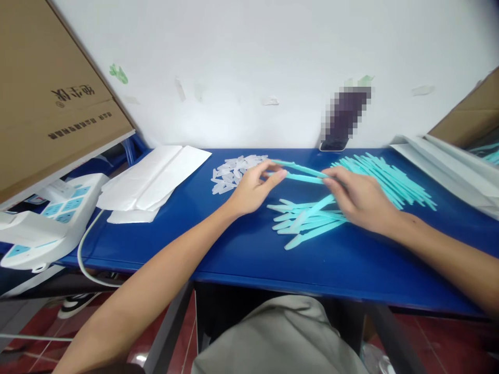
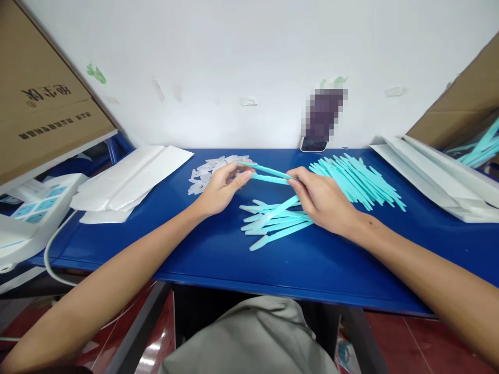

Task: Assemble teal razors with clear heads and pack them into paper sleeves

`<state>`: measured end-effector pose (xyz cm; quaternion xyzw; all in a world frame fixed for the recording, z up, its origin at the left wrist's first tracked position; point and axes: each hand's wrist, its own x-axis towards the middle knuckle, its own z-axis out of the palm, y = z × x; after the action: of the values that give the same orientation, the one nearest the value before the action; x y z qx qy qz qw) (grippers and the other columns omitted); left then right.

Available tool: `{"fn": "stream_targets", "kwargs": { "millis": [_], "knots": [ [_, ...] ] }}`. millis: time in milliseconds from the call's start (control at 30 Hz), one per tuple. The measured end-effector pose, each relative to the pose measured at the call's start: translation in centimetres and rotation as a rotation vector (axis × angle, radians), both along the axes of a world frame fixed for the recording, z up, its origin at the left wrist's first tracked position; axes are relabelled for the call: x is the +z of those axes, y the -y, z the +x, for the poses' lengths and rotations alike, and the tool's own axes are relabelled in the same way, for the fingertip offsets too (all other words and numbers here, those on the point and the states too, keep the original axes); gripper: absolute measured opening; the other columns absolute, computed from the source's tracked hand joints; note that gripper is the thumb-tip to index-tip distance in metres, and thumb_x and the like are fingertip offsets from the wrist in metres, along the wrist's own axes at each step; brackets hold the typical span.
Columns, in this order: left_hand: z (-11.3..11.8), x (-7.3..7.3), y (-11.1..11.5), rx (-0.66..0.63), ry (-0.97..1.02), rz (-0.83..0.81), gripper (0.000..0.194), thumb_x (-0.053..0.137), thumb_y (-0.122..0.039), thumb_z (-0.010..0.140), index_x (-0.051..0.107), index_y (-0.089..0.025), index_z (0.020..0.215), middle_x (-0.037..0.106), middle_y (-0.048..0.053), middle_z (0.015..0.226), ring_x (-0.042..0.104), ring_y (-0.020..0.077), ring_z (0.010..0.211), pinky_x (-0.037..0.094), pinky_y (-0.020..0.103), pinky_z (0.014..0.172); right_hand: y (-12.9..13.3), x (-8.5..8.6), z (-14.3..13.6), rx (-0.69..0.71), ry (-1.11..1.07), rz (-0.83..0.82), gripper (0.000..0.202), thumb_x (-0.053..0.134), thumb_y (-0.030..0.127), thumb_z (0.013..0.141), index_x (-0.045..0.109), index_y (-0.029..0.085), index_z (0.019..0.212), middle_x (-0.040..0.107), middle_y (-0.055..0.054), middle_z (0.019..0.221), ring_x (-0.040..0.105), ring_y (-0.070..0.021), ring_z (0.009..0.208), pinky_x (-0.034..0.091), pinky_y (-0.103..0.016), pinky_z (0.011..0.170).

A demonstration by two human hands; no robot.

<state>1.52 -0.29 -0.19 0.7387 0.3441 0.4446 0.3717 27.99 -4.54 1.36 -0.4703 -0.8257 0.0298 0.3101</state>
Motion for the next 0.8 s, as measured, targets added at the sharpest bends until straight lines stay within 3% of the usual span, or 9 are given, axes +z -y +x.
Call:
{"fn": "stream_targets", "kwargs": {
  "millis": [100, 167, 267, 333, 500, 633, 700, 800],
  "knots": [
    [-1.7, 0.3, -0.8, 0.136, -0.216, 0.275, 0.045, 0.043, -0.044, 0.109, 0.058, -0.022, 0.145, 0.062, 0.013, 0.143, 0.062, 0.0244, 0.120, 0.047, 0.039, 0.107, -0.2, 0.1, 0.5, -0.042, -0.023, 0.022, 0.023, 0.042, 0.041, 0.105, 0.058, 0.026, 0.101, 0.058, -0.002, 0.064, 0.054, -0.0238, 0.055, 0.038, -0.038, 0.059],
    [-3.4, 0.5, -1.5, 0.251, -0.443, 0.402, 0.047, 0.042, -0.037, 0.108, 0.055, -0.020, 0.150, 0.058, 0.016, 0.146, 0.055, 0.0291, 0.130, 0.041, 0.046, 0.115, -0.4, 0.0, 0.9, -0.081, -0.040, 0.015, 0.022, 0.041, 0.041, 0.106, 0.058, 0.027, 0.100, 0.056, -0.002, 0.062, 0.053, -0.0239, 0.054, 0.037, -0.038, 0.059],
    [-5.3, 0.6, -2.2, 0.352, -0.838, 0.429, 0.045, 0.049, -0.032, 0.103, 0.064, -0.020, 0.144, 0.052, 0.020, 0.151, 0.043, 0.0399, 0.141, 0.038, 0.061, 0.114, -0.7, -0.2, 1.2, -0.117, -0.062, 0.006, 0.021, 0.042, 0.041, 0.106, 0.057, 0.028, 0.099, 0.055, -0.001, 0.062, 0.053, -0.0238, 0.053, 0.036, -0.038, 0.059],
    [-5.6, 0.3, -2.4, 0.361, -0.978, 0.404, 0.045, 0.049, -0.032, 0.102, 0.065, -0.024, 0.144, 0.048, 0.020, 0.155, 0.038, 0.0433, 0.144, 0.037, 0.067, 0.112, -0.9, -0.3, 1.2, -0.109, -0.071, 0.004, 0.021, 0.042, 0.040, 0.105, 0.057, 0.028, 0.097, 0.056, 0.000, 0.062, 0.053, -0.0232, 0.053, 0.037, -0.038, 0.059],
    [-4.8, -0.4, -2.4, 0.310, -1.048, 0.327, 0.050, 0.043, -0.031, 0.105, 0.056, -0.029, 0.154, 0.039, 0.018, 0.164, 0.030, 0.0464, 0.152, 0.031, 0.073, 0.115, -0.7, -0.1, 0.7, -0.077, -0.047, -0.024, 0.021, 0.044, 0.039, 0.104, 0.057, 0.025, 0.097, 0.061, -0.002, 0.068, 0.055, -0.0223, 0.056, 0.039, -0.037, 0.062],
    [-4.8, 0.3, -2.5, 0.144, -1.053, 0.318, 0.045, 0.044, -0.027, 0.105, 0.065, -0.029, 0.145, 0.032, 0.014, 0.171, 0.024, 0.0465, 0.156, 0.030, 0.072, 0.116, -0.6, 0.0, 0.6, -0.062, -0.032, -0.024, 0.019, 0.044, 0.038, 0.104, 0.057, 0.026, 0.097, 0.061, -0.002, 0.067, 0.057, -0.0225, 0.057, 0.039, -0.037, 0.061],
    [-5.1, 0.8, -2.6, 0.038, -1.013, 0.357, 0.039, 0.046, -0.023, 0.104, 0.073, -0.027, 0.133, 0.047, 0.011, 0.163, 0.034, 0.0410, 0.154, 0.032, 0.065, 0.118, -0.6, 0.0, 0.7, -0.054, -0.029, -0.020, 0.019, 0.044, 0.038, 0.104, 0.057, 0.026, 0.096, 0.063, -0.002, 0.068, 0.058, -0.0228, 0.058, 0.040, -0.037, 0.062],
    [-5.1, 1.3, -2.6, -0.051, -0.940, 0.369, 0.033, 0.049, -0.017, 0.101, 0.077, -0.024, 0.116, 0.073, 0.008, 0.132, 0.062, 0.0300, 0.129, 0.038, 0.053, 0.115, -0.5, 0.2, 0.7, -0.050, -0.031, -0.037, 0.020, 0.045, 0.038, 0.104, 0.058, 0.026, 0.095, 0.063, -0.001, 0.066, 0.057, -0.0223, 0.057, 0.040, -0.038, 0.061]
  ]
}}
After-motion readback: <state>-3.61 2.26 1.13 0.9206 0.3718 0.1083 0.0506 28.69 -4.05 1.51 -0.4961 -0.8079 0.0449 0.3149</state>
